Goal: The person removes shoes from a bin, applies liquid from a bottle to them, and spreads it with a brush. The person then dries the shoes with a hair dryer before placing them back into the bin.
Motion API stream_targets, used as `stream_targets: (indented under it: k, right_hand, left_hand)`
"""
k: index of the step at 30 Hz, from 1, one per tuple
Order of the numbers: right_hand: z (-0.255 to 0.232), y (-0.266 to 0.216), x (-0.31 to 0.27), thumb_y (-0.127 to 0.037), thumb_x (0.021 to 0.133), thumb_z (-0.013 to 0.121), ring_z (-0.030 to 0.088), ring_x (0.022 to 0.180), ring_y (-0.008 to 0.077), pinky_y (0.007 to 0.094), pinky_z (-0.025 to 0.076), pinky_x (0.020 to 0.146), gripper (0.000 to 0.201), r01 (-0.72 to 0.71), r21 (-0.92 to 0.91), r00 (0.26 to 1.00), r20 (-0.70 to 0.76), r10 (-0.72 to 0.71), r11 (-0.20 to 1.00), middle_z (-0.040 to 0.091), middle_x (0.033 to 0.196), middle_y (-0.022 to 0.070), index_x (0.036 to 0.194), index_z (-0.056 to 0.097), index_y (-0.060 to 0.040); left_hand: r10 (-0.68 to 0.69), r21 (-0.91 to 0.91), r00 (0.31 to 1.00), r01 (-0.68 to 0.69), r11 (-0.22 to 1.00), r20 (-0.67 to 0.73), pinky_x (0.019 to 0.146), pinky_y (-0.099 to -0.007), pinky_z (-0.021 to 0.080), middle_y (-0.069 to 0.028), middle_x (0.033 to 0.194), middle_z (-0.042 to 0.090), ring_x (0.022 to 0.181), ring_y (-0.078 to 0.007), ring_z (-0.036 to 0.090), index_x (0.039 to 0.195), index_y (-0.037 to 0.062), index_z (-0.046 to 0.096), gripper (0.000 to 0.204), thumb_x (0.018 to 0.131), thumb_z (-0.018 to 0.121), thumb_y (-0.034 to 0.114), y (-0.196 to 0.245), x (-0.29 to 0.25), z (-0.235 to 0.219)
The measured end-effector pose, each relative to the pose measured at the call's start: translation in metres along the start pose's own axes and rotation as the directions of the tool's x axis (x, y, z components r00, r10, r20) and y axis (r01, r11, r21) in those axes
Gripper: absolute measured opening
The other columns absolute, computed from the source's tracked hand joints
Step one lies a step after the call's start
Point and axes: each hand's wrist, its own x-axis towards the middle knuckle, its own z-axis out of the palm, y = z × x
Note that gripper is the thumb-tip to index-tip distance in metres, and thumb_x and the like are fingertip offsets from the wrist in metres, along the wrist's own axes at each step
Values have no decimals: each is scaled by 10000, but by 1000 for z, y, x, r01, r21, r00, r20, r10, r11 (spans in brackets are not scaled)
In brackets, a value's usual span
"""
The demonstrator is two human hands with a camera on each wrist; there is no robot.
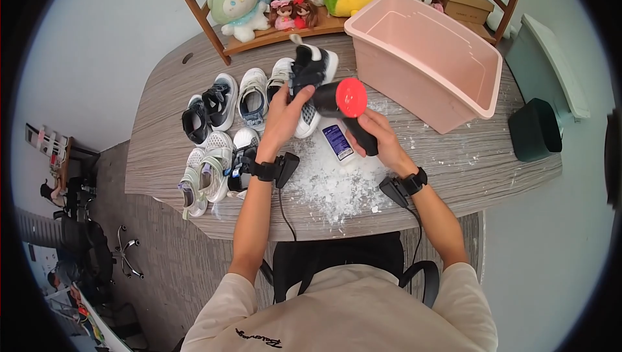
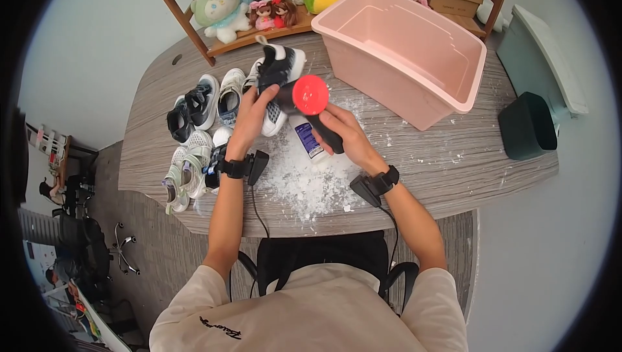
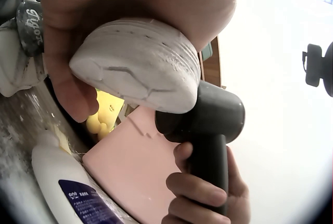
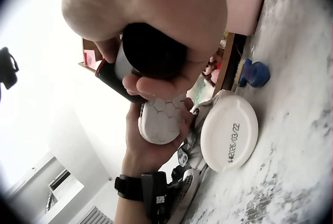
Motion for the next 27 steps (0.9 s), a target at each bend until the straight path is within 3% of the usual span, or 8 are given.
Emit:
stream_targets:
  k: [5,8,11,15,17,23,27]
  right_hand:
    - [-8,1,4,-410,1051,439,494,516,103,233,379,474,463,86,29,980,-184,-79,996,577,756,72,1203,563,10]
    - [-10,-2,6,-429,1056,420,498,523,114,244,388,472,485,99,69,965,-250,-79,993,568,756,68,1197,560,13]
    - [-14,0,7,-427,1061,408,499,523,121,255,396,467,489,116,115,951,-301,-77,987,562,752,65,1203,558,16]
    - [-13,0,8,-421,1066,396,503,522,127,265,403,462,482,137,152,933,-351,-76,979,553,742,61,1204,557,12]
    - [-14,1,8,-423,1065,396,505,521,128,267,403,462,482,128,143,932,-355,-70,981,553,742,61,1201,556,11]
    - [-13,0,9,-427,1064,398,503,518,129,267,402,462,478,95,152,934,-354,-35,984,551,738,59,1190,556,6]
    - [-15,4,9,-437,1063,394,502,516,126,263,399,467,487,120,162,937,-343,-58,980,550,734,59,1190,558,4]
  left_hand:
    - [-23,-20,996,25,1000,81,746,-282,478,-112,935,682,809,-139,608,1120,-75,627,472,917,666,349,-8,2,1]
    - [-39,62,990,31,998,133,729,-283,483,-126,909,687,798,-146,616,1104,-73,631,471,899,677,348,-7,2,-1]
    - [22,127,977,-49,991,212,781,-329,498,-182,929,687,840,-229,643,1144,-95,605,538,846,702,342,-10,1,-2]
    - [110,221,978,-149,964,178,881,-355,488,-225,1035,672,947,-299,639,1204,-89,582,587,789,718,304,-28,7,-3]
    - [89,239,945,-170,956,316,957,-355,462,-243,1138,649,1044,-328,617,1252,-74,564,632,737,729,253,-14,2,-5]
    - [170,293,963,-227,929,208,948,-363,465,-236,1129,650,1044,-319,621,1253,-80,557,642,715,739,220,-23,-1,0]
    - [104,276,970,-164,947,218,937,-361,473,-229,1112,660,1031,-305,632,1242,-80,565,638,711,751,221,-24,4,-3]
